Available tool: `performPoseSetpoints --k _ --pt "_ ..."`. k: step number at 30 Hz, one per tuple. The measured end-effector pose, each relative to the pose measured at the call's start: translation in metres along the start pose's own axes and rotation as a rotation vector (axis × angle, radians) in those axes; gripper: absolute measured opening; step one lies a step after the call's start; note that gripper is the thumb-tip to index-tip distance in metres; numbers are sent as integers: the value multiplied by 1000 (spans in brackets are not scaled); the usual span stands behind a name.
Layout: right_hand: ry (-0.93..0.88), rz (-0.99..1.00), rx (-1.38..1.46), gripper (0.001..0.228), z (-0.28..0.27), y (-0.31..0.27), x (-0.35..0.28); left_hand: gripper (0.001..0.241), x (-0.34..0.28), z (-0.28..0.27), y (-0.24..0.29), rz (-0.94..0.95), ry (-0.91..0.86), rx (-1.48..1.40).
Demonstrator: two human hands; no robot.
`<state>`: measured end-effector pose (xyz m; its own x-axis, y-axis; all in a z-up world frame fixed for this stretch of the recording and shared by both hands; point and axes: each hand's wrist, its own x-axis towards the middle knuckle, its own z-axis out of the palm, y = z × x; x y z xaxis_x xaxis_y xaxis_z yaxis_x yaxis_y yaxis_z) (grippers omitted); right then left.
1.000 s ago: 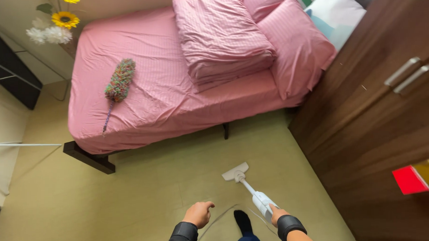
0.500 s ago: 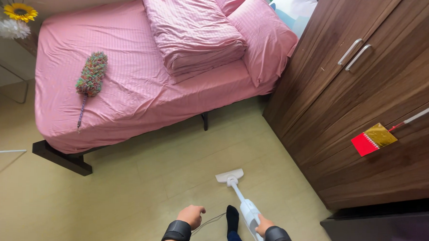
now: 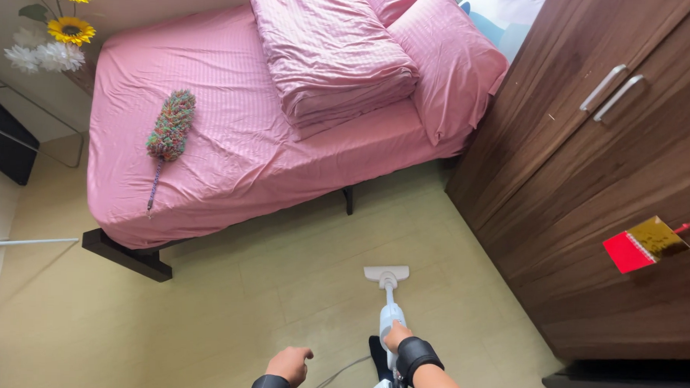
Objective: The person vacuums the floor of a bedroom using a white corded stick vacuum cleaner. They move the vacuum back and forth across the light-colored floor, navigating around furniture such as a bed with pink sheets, a wardrobe, and a small table.
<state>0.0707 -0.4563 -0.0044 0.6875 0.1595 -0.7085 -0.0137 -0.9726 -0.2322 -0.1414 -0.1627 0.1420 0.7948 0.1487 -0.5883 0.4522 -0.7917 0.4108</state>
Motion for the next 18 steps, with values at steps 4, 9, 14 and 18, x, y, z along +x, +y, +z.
performPoseSetpoints --k 4,9,14,18 --pt "34 32 36 60 -20 -14 41 39 22 -23 20 5 -8 -7" --pt "83 26 53 73 -59 -5 78 36 74 -50 49 84 31 -89" --pt "83 35 69 81 -106 -15 122 42 159 -30 43 69 -30 -83" --pt "79 30 117 80 -142 -24 145 44 198 -31 60 29 -79 -131"
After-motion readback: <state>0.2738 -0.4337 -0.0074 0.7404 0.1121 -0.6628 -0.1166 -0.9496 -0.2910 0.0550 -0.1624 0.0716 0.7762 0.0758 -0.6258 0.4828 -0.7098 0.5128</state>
